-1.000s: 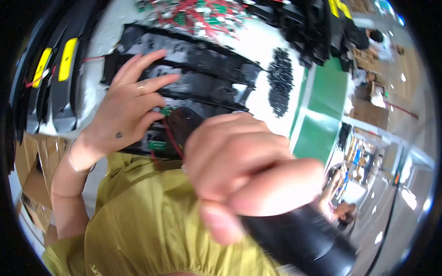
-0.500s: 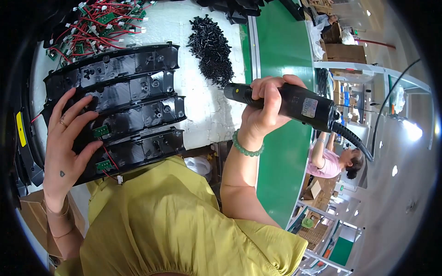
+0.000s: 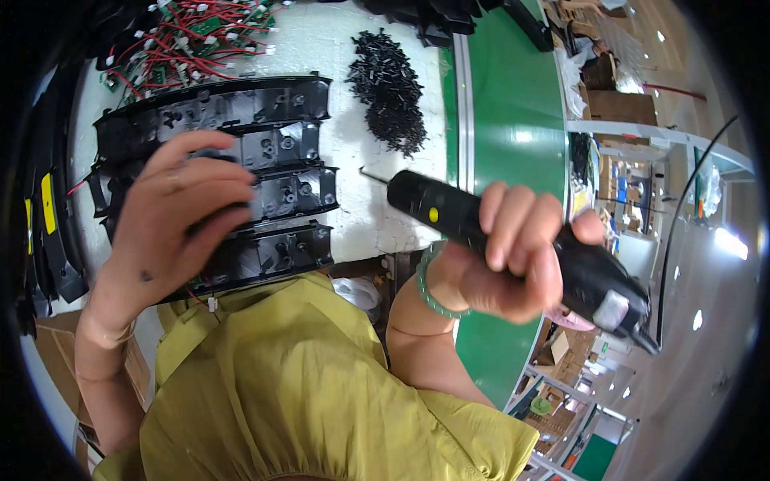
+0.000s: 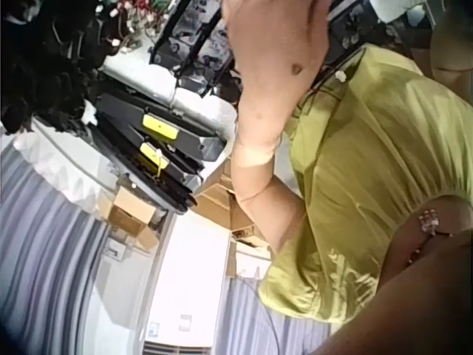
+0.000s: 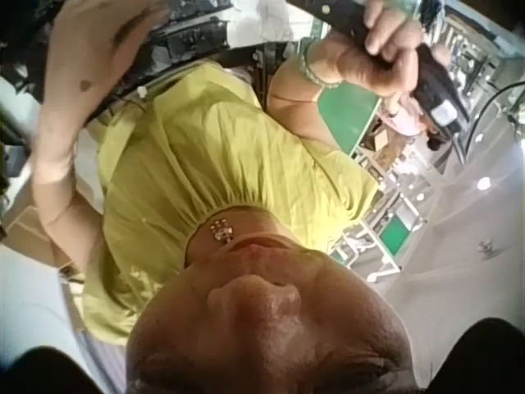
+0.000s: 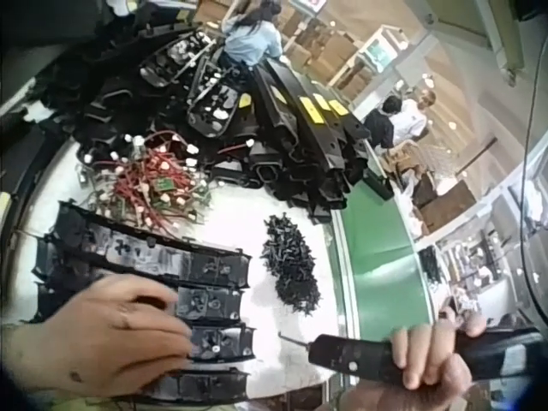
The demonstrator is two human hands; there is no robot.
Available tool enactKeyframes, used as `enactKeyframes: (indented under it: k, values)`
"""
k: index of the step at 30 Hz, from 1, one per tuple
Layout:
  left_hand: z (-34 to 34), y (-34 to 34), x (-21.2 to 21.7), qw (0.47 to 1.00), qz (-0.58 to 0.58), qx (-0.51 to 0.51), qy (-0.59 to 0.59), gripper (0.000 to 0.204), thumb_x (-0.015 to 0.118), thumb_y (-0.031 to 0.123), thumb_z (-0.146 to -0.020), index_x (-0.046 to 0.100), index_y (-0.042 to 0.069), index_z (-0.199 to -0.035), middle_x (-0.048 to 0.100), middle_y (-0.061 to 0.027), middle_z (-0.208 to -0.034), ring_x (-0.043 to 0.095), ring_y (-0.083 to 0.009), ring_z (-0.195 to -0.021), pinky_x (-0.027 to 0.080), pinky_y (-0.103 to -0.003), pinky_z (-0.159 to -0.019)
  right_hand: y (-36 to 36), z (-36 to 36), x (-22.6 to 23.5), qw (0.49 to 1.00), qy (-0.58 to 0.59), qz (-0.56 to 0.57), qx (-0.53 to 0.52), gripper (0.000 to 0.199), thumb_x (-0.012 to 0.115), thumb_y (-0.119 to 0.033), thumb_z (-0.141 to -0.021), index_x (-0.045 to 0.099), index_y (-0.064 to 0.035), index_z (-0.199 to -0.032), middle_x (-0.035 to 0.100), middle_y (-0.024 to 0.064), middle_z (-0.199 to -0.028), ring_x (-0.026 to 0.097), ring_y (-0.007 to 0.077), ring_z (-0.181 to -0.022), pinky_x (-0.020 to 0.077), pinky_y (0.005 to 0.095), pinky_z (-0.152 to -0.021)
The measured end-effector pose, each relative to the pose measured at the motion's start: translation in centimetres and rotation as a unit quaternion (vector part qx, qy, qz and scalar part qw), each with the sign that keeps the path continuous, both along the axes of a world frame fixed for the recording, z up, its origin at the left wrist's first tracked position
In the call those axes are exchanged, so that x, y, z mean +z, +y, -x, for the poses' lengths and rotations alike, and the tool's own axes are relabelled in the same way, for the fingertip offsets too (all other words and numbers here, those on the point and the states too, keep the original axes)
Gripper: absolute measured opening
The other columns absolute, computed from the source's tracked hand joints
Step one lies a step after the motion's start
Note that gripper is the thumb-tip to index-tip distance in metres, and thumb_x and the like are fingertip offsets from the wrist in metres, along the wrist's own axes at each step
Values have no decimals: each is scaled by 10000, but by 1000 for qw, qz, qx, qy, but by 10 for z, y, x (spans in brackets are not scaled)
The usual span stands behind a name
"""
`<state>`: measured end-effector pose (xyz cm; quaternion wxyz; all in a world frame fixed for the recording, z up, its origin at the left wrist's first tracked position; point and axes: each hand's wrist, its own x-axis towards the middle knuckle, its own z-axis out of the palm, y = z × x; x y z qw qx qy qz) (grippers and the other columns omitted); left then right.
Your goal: Assembling plastic electronic housings by connecting wiring harnesses and securing components using an electric screwdriver.
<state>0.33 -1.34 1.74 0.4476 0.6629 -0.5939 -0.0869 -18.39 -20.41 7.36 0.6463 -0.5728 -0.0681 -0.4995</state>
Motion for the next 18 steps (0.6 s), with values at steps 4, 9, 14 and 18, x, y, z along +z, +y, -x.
enactKeyframes:
  k: [4, 9, 14, 18]
  values:
    - [8, -22, -4, 997, 31, -63, 27, 212, 728, 39, -700, 670, 46, -903, 650, -52, -859, 589, -299, -930, 491, -377, -786, 31, -10, 14, 996, -50, -34, 70, 332, 597, -74, -775, 497, -102, -1090, 511, -54, -604, 504, 60, -520, 418, 215, -575]
    - [5, -17, -12, 993, 76, -84, -20, 197, 730, 40, -689, 685, 55, -881, 647, -34, -829, 586, -269, -911, 508, -355, -683, 45, -22, 16, 994, -63, -27, 88, 331, 652, -71, -769, 492, -122, -1054, 563, -55, -589, 539, 43, -488, 460, 187, -538]
    - [9, -6, -11, 996, 73, -41, 12, 162, 728, 24, -680, 672, 49, -830, 640, -27, -811, 578, -273, -933, 510, -336, -659, 50, -29, 18, 990, -53, -35, 124, 275, 645, -49, -726, 531, -99, -971, 540, -77, -584, 527, 26, -497, 461, 174, -578]
    - [8, -2, -12, 997, 71, -31, 3, 156, 732, 31, -678, 662, 42, -817, 635, -27, -804, 578, -269, -932, 508, -336, -658, 59, -36, 17, 991, -72, -33, 110, 264, 651, -58, -719, 526, -106, -946, 543, -83, -570, 527, 21, -475, 463, 164, -554]
